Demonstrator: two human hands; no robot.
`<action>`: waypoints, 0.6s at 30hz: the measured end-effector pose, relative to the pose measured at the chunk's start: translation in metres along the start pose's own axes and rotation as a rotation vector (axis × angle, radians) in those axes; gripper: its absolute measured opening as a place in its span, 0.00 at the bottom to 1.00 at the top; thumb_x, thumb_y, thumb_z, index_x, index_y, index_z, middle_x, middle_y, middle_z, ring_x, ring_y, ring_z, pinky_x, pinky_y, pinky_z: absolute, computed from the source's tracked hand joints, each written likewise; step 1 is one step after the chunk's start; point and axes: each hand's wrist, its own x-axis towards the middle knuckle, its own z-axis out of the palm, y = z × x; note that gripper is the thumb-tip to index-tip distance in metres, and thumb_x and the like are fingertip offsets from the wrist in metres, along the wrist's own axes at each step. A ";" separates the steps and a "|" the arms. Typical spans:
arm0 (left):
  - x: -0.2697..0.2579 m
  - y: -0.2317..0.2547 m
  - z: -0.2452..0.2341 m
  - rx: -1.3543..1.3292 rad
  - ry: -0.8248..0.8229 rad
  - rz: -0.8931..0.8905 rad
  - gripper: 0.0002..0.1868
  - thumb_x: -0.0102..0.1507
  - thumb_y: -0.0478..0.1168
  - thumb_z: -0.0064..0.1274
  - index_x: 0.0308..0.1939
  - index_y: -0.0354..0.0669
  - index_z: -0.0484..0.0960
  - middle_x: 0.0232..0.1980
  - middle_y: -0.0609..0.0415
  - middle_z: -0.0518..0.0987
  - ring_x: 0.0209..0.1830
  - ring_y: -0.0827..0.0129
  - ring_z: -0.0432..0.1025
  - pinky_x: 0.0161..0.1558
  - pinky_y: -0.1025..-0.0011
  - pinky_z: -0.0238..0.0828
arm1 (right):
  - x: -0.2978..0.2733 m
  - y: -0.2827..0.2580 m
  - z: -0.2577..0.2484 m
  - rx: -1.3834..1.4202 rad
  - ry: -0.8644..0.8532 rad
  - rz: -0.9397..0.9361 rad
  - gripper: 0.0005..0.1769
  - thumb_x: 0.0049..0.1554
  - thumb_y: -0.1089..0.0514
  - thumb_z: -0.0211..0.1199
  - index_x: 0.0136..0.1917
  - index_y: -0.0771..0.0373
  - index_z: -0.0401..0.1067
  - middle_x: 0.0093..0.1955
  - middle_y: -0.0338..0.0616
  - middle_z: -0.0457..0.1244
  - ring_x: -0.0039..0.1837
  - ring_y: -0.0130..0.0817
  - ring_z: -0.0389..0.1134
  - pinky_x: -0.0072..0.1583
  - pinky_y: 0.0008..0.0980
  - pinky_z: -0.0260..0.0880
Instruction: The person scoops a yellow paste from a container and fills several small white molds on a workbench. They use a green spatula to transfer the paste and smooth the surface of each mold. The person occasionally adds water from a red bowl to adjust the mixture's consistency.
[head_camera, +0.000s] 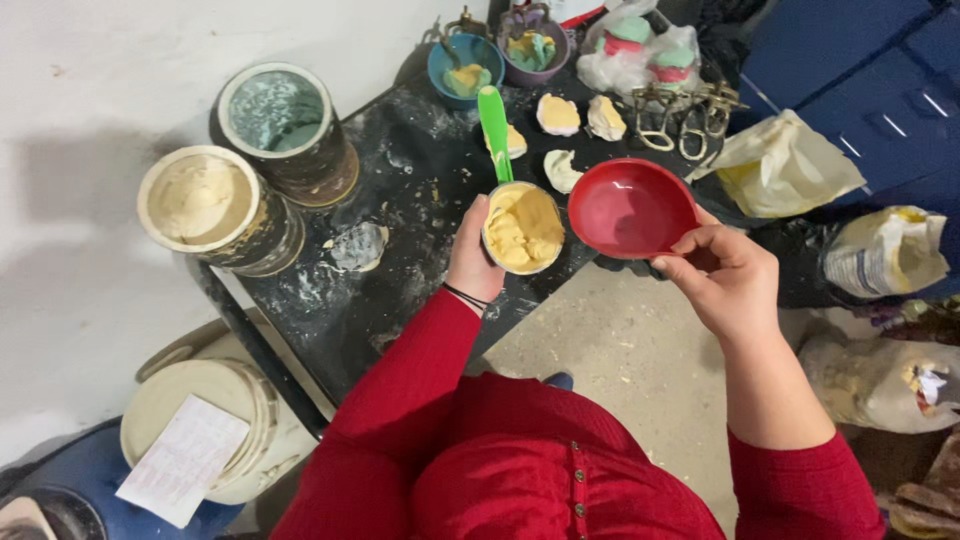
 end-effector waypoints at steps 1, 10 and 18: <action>-0.003 -0.001 0.005 0.000 -0.003 -0.005 0.32 0.68 0.60 0.56 0.65 0.38 0.80 0.64 0.37 0.79 0.64 0.48 0.75 0.66 0.48 0.72 | -0.002 0.001 -0.004 -0.003 0.005 0.002 0.16 0.48 0.70 0.81 0.45 0.69 0.76 0.62 0.66 0.69 0.56 0.51 0.74 0.56 0.40 0.75; 0.001 -0.015 0.006 0.027 -0.014 0.059 0.28 0.68 0.54 0.58 0.63 0.37 0.80 0.63 0.38 0.80 0.64 0.49 0.75 0.64 0.48 0.74 | -0.006 -0.005 -0.013 -0.050 -0.020 -0.047 0.13 0.49 0.73 0.78 0.44 0.77 0.75 0.66 0.79 0.64 0.58 0.70 0.69 0.54 0.50 0.75; 0.008 -0.016 -0.003 0.048 -0.009 0.091 0.25 0.68 0.52 0.59 0.62 0.37 0.81 0.61 0.41 0.80 0.62 0.52 0.75 0.63 0.49 0.75 | -0.001 -0.026 -0.007 -0.077 -0.028 -0.079 0.12 0.50 0.76 0.76 0.46 0.79 0.76 0.66 0.79 0.64 0.55 0.68 0.71 0.54 0.52 0.75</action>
